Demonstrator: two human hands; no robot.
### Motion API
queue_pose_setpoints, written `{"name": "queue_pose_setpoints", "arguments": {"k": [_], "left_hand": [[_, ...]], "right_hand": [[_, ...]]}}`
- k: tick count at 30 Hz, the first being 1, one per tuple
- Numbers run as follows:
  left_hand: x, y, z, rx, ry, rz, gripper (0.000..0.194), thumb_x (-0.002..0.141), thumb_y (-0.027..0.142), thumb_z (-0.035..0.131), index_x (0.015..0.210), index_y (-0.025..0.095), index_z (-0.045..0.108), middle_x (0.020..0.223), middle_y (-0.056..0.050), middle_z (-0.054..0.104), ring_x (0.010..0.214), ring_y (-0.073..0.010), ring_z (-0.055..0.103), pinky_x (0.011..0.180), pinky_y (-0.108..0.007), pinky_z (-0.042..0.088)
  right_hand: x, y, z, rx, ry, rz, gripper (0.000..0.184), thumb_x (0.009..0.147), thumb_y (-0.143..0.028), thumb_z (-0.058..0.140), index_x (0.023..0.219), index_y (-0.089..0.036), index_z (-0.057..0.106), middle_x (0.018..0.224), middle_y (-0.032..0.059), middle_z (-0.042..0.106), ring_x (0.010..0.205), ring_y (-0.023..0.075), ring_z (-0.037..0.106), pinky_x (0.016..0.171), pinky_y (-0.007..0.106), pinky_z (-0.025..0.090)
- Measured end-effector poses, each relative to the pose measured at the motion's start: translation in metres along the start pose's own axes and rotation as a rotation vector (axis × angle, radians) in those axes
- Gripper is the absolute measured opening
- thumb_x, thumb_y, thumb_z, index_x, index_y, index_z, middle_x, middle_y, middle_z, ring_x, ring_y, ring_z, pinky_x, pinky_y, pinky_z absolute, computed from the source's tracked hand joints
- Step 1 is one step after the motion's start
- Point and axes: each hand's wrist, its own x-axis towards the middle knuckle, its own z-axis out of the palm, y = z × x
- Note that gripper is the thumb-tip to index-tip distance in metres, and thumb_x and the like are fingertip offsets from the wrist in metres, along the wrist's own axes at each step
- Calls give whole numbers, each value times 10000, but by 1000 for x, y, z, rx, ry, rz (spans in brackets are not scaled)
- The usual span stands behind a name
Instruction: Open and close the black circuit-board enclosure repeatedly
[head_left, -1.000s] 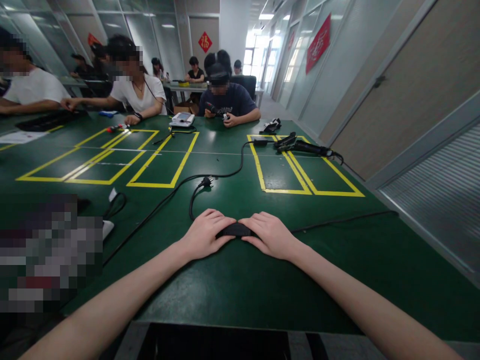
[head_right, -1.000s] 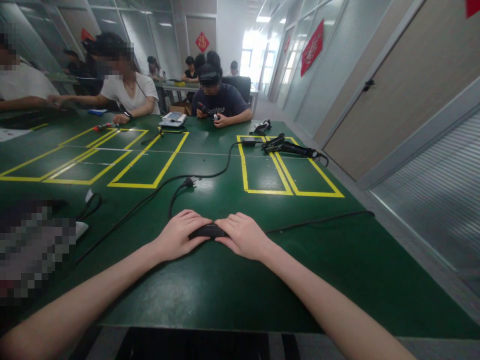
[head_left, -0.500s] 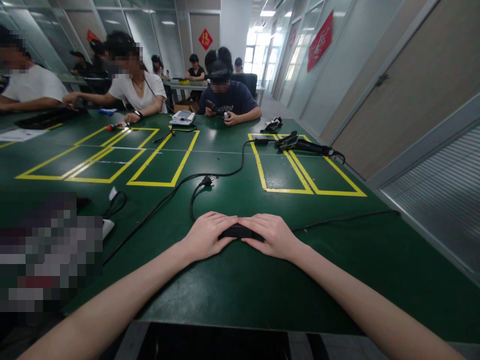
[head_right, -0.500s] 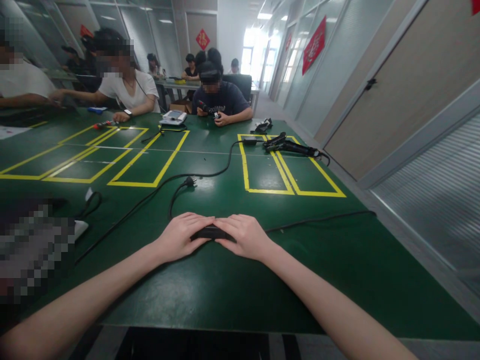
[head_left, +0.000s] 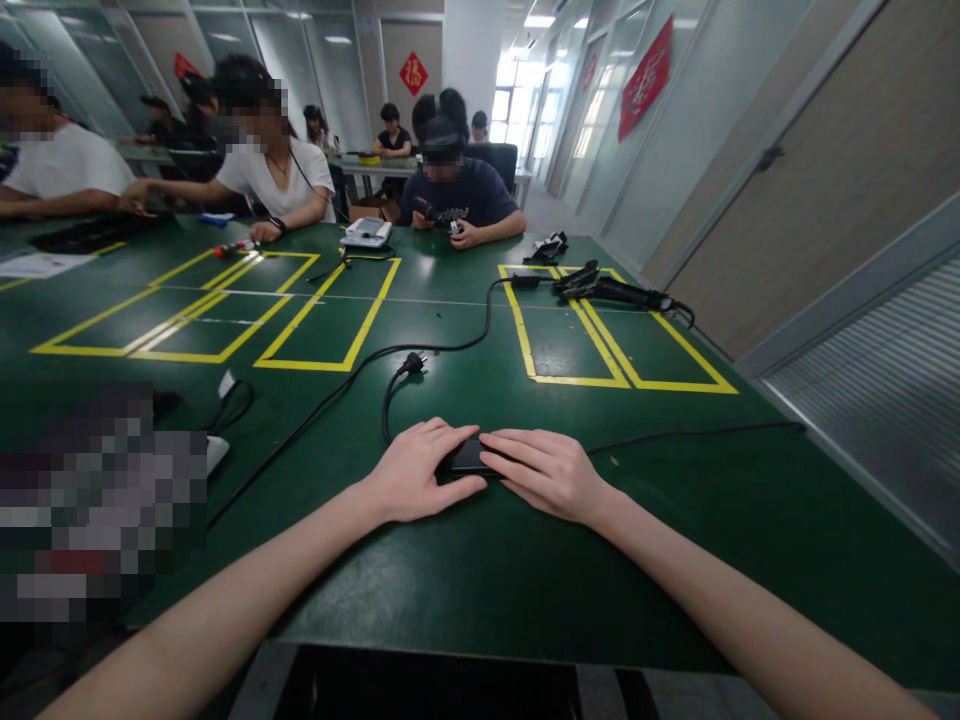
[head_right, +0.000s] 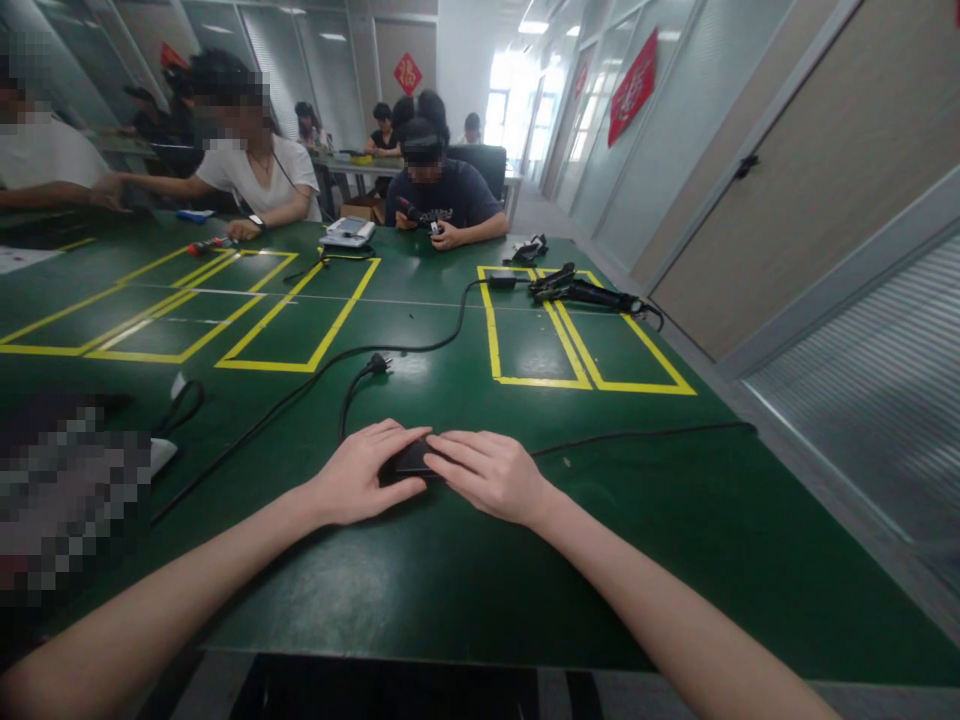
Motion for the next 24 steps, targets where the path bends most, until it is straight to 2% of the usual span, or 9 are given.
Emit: {"name": "queue_pose_setpoints", "arguments": {"k": [3, 6, 9, 11, 13, 16, 20, 24], "left_hand": [[1, 4, -3, -103, -62, -109, 395, 1046, 507, 502, 1193, 201, 705, 1074, -65, 778, 922, -230, 724, 838, -337, 549], [1, 4, -4, -181, -86, -157, 332, 1028, 494, 564, 1135, 215, 710, 1031, -32, 776, 888, -210, 718, 800, -303, 530], [0, 0, -3, -179, -3, -99, 338, 975, 496, 666, 1135, 199, 696, 1054, -52, 758, 933, -221, 708, 839, -320, 535], [-1, -3, -1, -107, 59, -21, 348, 962, 513, 688, 1091, 190, 688, 991, -60, 743, 902, -225, 696, 824, -337, 534], [-1, -5, 2, -20, 96, 65, 350, 973, 525, 675, 1039, 182, 680, 917, -60, 728, 851, -225, 680, 783, -343, 518], [-1, -5, 3, 69, 125, 154, 348, 1003, 522, 637, 1022, 178, 678, 879, -61, 732, 813, -221, 670, 746, -344, 490], [0, -2, -1, 56, 155, 152, 377, 1009, 532, 622, 1156, 189, 678, 984, -76, 761, 888, -228, 690, 816, -363, 511], [-1, -1, -2, 61, 130, 129, 351, 1040, 492, 581, 1140, 179, 702, 938, -79, 759, 867, -224, 691, 818, -365, 521]], "right_hand": [[1, 0, -1, -7, 18, -38, 251, 1016, -130, 586, 1245, -154, 684, 1210, 133, 781, 1141, 213, 732, 852, 328, 623], [0, 1, 0, 0, -1, -42, 235, 1017, -133, 577, 1228, -162, 676, 1208, 134, 778, 1120, 220, 732, 855, 344, 611], [0, 3, 3, 29, -71, 34, 225, 1037, -224, 557, 1228, -168, 661, 1259, 167, 750, 1055, 233, 742, 831, 362, 610], [0, 3, 4, 95, -126, 115, 286, 1040, -336, 570, 1254, -162, 645, 1242, 178, 749, 1025, 244, 747, 815, 366, 611], [1, 3, 4, 173, -166, 198, 337, 1035, -403, 579, 1253, -154, 642, 1126, 155, 778, 942, 237, 758, 782, 354, 609], [-1, 2, 4, 234, -180, 281, 311, 1041, -388, 569, 1236, -162, 659, 979, 109, 793, 799, 212, 754, 728, 328, 596], [-4, 0, 3, 209, -99, 266, 318, 1031, -346, 592, 1288, -174, 662, 994, 110, 801, 810, 211, 760, 707, 313, 578], [0, -1, 2, 165, -133, 227, 293, 1047, -326, 564, 1266, -157, 662, 1036, 123, 787, 860, 213, 752, 732, 319, 578]]}}
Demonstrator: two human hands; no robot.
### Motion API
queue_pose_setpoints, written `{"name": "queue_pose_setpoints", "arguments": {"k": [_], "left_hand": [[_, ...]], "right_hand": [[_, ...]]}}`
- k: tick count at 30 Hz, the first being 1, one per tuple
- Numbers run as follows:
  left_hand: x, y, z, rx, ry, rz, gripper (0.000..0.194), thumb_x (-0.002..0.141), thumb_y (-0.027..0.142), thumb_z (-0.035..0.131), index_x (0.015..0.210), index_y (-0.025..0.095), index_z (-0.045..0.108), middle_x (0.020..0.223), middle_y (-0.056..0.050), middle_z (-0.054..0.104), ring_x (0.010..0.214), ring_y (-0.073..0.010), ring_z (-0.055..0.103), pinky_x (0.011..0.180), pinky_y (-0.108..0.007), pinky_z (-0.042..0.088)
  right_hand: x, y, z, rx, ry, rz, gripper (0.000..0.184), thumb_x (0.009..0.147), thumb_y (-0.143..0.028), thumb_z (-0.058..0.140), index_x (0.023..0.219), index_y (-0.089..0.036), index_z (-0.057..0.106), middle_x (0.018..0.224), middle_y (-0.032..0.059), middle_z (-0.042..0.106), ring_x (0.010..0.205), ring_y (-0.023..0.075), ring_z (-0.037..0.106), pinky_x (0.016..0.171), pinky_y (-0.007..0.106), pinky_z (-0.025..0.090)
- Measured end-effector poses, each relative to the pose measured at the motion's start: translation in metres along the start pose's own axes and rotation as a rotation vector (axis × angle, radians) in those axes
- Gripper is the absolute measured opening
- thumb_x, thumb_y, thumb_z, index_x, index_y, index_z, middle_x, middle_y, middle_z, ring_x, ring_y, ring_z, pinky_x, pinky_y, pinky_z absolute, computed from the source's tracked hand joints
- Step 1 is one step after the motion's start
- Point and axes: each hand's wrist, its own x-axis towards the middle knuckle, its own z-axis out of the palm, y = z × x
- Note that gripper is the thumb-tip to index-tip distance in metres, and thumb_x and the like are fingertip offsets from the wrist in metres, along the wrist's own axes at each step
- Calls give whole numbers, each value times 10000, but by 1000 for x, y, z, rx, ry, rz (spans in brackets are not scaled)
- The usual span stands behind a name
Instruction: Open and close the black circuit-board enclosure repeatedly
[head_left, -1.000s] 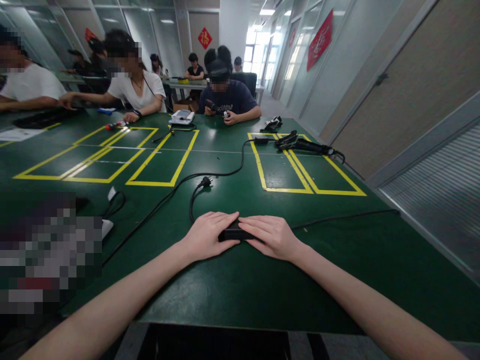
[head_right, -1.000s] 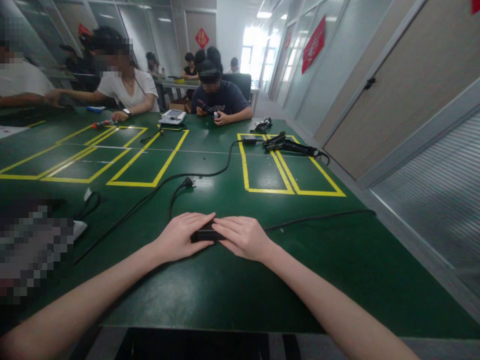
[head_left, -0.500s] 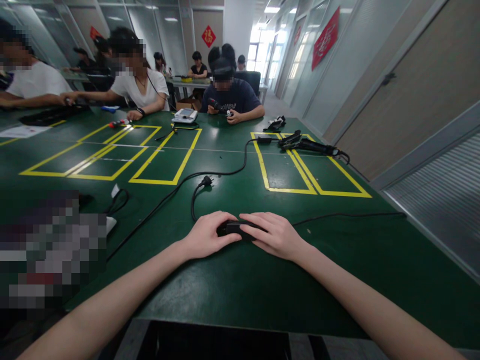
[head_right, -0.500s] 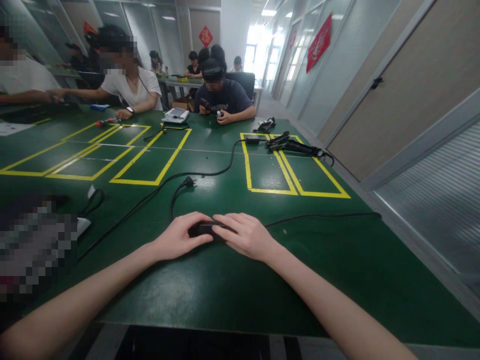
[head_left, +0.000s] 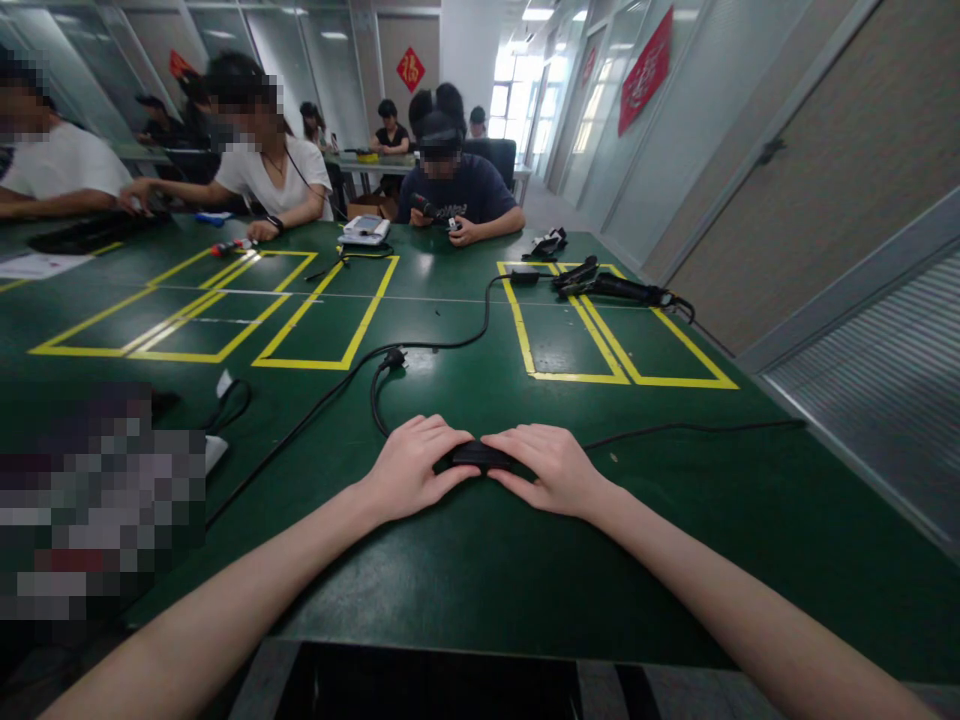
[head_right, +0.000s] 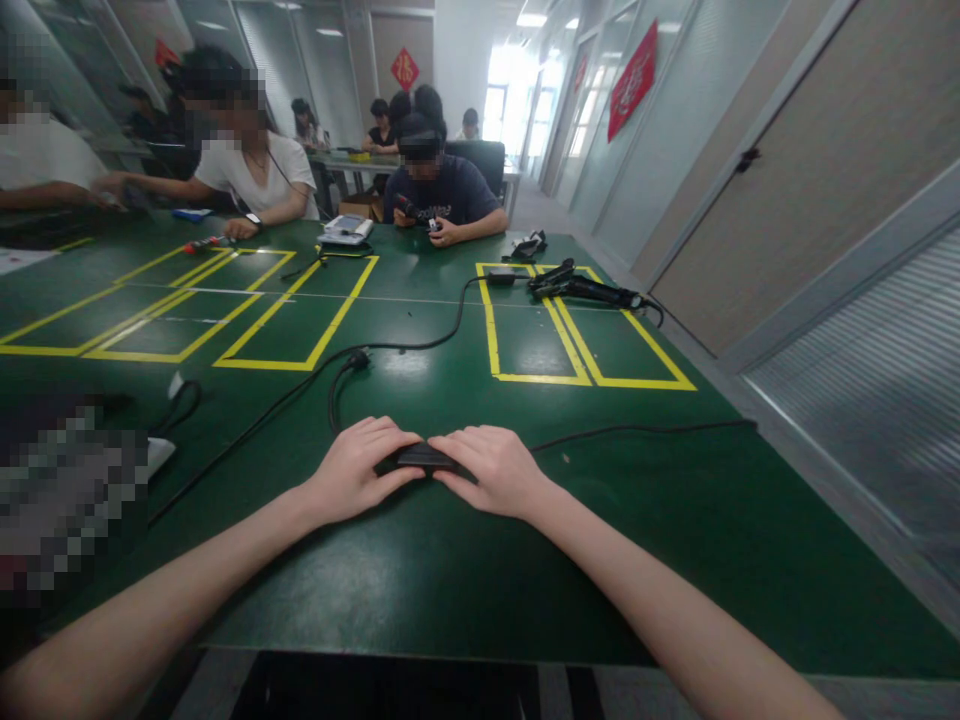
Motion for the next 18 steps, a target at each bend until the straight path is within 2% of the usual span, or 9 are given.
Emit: {"name": "queue_pose_setpoints", "arguments": {"k": [5, 8, 15, 17, 18], "left_hand": [[0, 0, 2, -11, -3, -17, 342, 1018, 475, 622, 1127, 167, 724, 891, -72, 747, 825, -212, 681, 777, -345, 529], [0, 1, 2, -47, -44, -42, 330, 1017, 462, 623, 1126, 168, 728, 898, -67, 747, 800, -201, 685, 742, -323, 538], [-1, 2, 3, -47, -47, -31, 326, 1022, 446, 623, 1109, 159, 750, 857, -70, 745, 787, -209, 703, 761, -342, 567], [-1, 0, 3, -48, -37, -16, 340, 1019, 442, 622, 1196, 176, 737, 950, -87, 767, 890, -229, 727, 835, -369, 593], [-1, -1, 3, -42, -30, 1, 382, 1015, 441, 624, 1289, 187, 702, 1065, -106, 776, 995, -249, 731, 911, -402, 597]], "right_hand": [[3, -3, 0, -135, -123, -87, 334, 1064, -372, 536, 1326, -197, 647, 1205, 140, 734, 953, 208, 733, 752, 309, 576], [0, -2, 0, -177, -142, -106, 322, 1069, -332, 520, 1339, -211, 650, 1170, 126, 731, 926, 196, 726, 730, 291, 565], [5, -3, -1, -203, -158, -124, 349, 1075, -400, 491, 1304, -194, 655, 1063, 111, 716, 825, 186, 700, 659, 279, 543], [5, -1, -2, -214, -170, -128, 348, 1067, -394, 509, 1324, -204, 648, 1048, 102, 711, 790, 181, 695, 639, 275, 535], [3, 2, -2, -214, -166, -115, 358, 1060, -393, 522, 1343, -207, 640, 1054, 102, 709, 786, 182, 696, 642, 277, 538]]}}
